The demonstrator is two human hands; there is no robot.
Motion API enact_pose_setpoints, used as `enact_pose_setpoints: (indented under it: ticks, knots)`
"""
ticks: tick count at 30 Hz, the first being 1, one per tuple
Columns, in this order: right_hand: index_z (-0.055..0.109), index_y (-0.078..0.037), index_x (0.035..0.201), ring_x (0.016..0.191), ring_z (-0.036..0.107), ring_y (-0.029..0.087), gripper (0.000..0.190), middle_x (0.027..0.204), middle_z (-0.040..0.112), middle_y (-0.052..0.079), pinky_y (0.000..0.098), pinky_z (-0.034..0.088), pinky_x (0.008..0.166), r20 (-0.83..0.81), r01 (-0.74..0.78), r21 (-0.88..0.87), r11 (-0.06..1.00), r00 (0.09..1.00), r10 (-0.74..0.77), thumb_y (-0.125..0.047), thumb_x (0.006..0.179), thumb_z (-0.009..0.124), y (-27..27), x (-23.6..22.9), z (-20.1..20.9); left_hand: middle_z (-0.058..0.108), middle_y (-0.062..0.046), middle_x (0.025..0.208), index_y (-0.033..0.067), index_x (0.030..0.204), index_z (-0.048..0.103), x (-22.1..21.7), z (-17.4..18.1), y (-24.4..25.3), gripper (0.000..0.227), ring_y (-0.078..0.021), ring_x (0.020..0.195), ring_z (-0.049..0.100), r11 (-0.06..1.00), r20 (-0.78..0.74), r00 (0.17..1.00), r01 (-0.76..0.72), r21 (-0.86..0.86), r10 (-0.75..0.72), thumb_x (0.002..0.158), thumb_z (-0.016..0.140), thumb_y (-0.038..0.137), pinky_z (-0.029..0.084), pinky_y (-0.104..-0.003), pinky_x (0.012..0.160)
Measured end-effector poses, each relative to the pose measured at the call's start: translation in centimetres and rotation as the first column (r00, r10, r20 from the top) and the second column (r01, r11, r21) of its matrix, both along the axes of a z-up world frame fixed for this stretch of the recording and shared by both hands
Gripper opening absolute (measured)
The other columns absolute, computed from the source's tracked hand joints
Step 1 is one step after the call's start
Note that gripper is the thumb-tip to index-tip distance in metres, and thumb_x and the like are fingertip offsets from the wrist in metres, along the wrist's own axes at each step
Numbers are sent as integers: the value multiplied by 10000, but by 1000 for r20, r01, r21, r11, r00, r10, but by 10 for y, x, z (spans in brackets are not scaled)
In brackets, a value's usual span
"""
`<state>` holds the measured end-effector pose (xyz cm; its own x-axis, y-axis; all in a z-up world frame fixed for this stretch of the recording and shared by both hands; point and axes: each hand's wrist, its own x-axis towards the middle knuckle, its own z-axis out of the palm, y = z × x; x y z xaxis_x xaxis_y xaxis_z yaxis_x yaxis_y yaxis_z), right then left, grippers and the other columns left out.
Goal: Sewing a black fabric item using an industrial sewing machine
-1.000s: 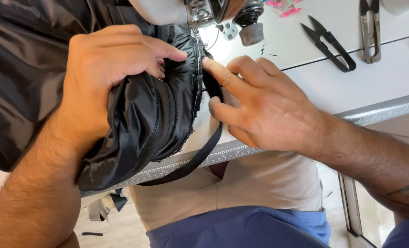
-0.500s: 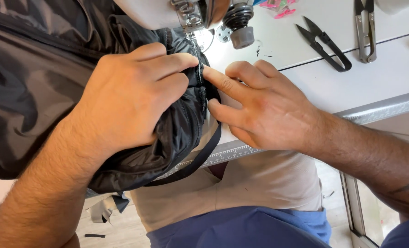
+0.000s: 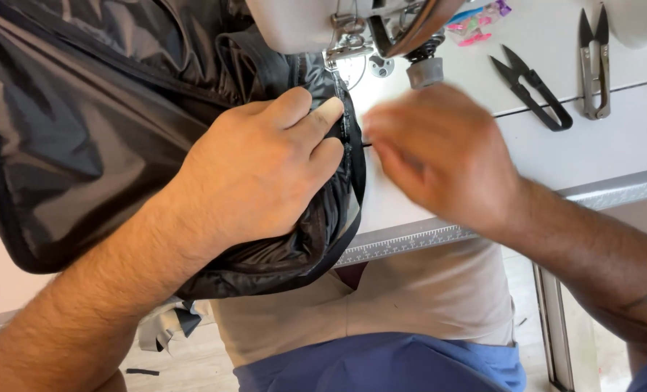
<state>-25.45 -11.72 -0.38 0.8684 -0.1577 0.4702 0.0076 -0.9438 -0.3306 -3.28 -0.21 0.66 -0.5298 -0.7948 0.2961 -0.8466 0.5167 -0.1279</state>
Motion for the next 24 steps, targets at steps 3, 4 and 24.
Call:
enact_pose_setpoints:
  ticks: [3,4,24]
  knots:
    - [639,-52,908,739,547,291,111,823,613,51,433,431,722,-62,251,32,967,967,-249,-29,974,726,-4,16,-9,731,-113,1132,154,756,555,0,-1,2,91,-240,942,547,1000,-9,1000,0,2,0,828,553,99,493,-302,601]
    - [614,-83,830,690,519,289,188,777,591,38,423,393,620,-116,351,3,936,930,-349,-114,941,763,-7,21,-12,733,-111,1106,149,761,558,0,-2,2,92,-239,936,545,1000,-16,1000,-1,0,1,836,550,97,493,-302,600]
    - [655,-67,795,614,515,213,147,619,579,10,410,386,494,-215,561,-3,828,808,-549,-84,933,702,5,52,-24,612,-26,759,165,760,548,6,-17,6,86,-248,932,526,999,-93,995,18,-39,-21,834,586,142,487,-335,612]
